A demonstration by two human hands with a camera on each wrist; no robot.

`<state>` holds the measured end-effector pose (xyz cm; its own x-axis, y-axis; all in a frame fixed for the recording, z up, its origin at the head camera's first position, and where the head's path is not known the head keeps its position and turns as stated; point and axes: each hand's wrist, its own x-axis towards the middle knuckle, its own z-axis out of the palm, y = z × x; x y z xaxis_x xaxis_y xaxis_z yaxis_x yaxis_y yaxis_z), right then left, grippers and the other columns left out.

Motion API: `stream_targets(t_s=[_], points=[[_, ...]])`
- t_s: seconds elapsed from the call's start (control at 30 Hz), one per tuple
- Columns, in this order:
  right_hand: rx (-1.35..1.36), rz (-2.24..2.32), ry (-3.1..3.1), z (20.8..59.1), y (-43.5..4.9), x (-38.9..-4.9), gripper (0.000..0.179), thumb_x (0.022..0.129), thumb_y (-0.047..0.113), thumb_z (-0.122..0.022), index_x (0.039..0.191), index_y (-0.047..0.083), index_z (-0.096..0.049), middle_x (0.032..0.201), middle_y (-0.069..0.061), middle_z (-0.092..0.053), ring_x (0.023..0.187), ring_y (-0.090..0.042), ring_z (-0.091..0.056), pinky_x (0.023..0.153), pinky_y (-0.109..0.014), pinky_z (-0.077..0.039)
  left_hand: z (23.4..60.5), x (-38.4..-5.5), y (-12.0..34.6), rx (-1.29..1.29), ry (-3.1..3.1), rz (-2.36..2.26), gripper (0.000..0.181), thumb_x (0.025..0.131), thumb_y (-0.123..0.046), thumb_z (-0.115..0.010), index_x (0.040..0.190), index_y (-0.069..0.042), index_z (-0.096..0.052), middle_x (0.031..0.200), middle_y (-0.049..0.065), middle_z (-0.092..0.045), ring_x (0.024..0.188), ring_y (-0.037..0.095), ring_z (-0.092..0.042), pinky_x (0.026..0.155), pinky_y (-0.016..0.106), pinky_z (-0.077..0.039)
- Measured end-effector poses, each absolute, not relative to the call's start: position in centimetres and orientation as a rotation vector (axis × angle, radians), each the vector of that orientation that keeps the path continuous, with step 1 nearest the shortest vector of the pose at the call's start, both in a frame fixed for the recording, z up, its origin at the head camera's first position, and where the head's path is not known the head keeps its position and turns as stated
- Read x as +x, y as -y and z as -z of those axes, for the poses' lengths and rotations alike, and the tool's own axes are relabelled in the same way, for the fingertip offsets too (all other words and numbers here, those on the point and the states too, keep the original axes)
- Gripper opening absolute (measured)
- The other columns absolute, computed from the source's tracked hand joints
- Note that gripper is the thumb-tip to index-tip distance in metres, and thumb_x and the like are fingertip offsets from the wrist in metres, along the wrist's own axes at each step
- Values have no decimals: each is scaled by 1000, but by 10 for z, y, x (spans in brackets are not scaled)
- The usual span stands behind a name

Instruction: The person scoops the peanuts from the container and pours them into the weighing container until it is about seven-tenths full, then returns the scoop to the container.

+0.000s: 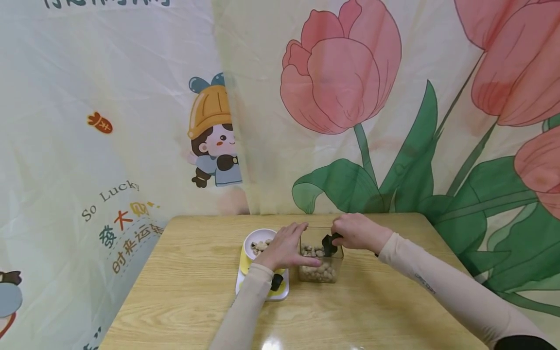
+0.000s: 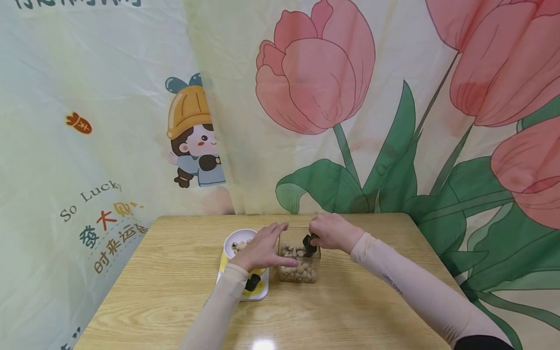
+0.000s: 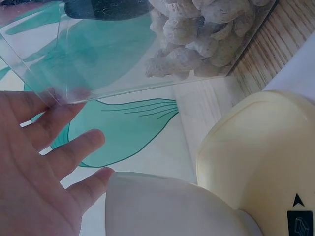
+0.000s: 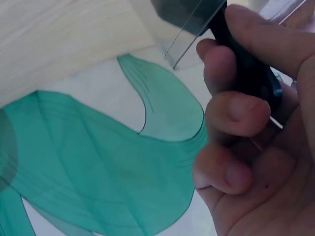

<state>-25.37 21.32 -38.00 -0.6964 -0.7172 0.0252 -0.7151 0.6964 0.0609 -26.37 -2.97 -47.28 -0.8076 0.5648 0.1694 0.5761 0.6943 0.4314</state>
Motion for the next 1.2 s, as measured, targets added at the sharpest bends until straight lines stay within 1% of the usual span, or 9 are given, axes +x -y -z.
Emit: stream_targets(t_s=[0.2, 0.3, 0.4, 0.6, 0.77, 0.87, 1.03, 1.13, 1.2], points=[[1201, -72, 2907, 381, -205, -255, 24, 88, 13, -80, 70, 15, -65, 68, 8, -54, 56, -6, -46, 53, -26, -41, 472, -263, 30, -968, 2866, 755, 120, 69, -88, -64, 161, -20, -28, 157, 3, -40, 145, 21, -35, 123, 43, -18], [1252, -83, 2871, 383, -200, -255, 22, 89, 11, -79, 71, 14, -66, 68, 7, -54, 56, -6, -45, 53, -24, -40, 472, -263, 29, -972, 2859, 761, 120, 69, -88, -64, 160, -19, -29, 156, 3, -41, 144, 21, -36, 123, 44, -19], [1319, -75, 2824, 385, -196, -255, 19, 89, 10, -78, 74, 12, -68, 70, 7, -55, 57, -4, -47, 53, -23, -42, 473, -264, 29, -973, 2857, 758, 118, 70, -85, -67, 160, -18, -30, 155, 2, -42, 144, 21, -37, 123, 44, -19], [1349, -57, 2817, 388, -191, -253, 16, 88, 10, -79, 76, 11, -70, 71, 6, -56, 59, -4, -49, 54, -21, -45, 474, -264, 29, -971, 2860, 755, 117, 70, -83, -69, 159, -18, -31, 154, 2, -43, 143, 20, -38, 123, 45, -20], [1300, -36, 2839, 387, -191, -252, 15, 87, 9, -80, 76, 9, -71, 71, 4, -57, 60, -6, -50, 55, -23, -47, 474, -264, 28, -966, 2866, 764, 115, 71, -80, -71, 160, -18, -30, 155, 2, -42, 143, 20, -37, 123, 43, -19], [1237, -46, 2895, 384, -194, -252, 18, 86, 10, -81, 72, 10, -70, 69, 5, -58, 58, -6, -51, 55, -24, -47, 474, -263, 27, -962, 2872, 778, 114, 73, -78, -72, 160, -19, -29, 157, 2, -40, 145, 20, -35, 123, 43, -18], [1158, 13, 2985, 380, -201, -253, 23, 85, 14, -83, 68, 12, -68, 66, 5, -58, 55, -6, -51, 53, -25, -46, 474, -263, 29, -957, 2881, 797, 116, 72, -83, -68, 161, -21, -27, 159, 3, -37, 147, 21, -32, 124, 43, -16], [1238, 23, 2973, 381, -204, -254, 20, 88, 15, -81, 71, 12, -70, 66, 5, -60, 55, -5, -51, 53, -24, -45, 474, -262, 30, -949, 2883, 780, 118, 70, -87, -64, 161, -22, -27, 159, 3, -38, 146, 22, -33, 124, 43, -16], [1335, 6, 2930, 383, -206, -255, 18, 89, 15, -79, 74, 12, -72, 67, 6, -61, 54, -2, -51, 52, -22, -44, 474, -263, 30, -946, 2881, 781, 118, 71, -86, -65, 161, -21, -27, 158, 4, -39, 146, 22, -34, 124, 43, -17]])
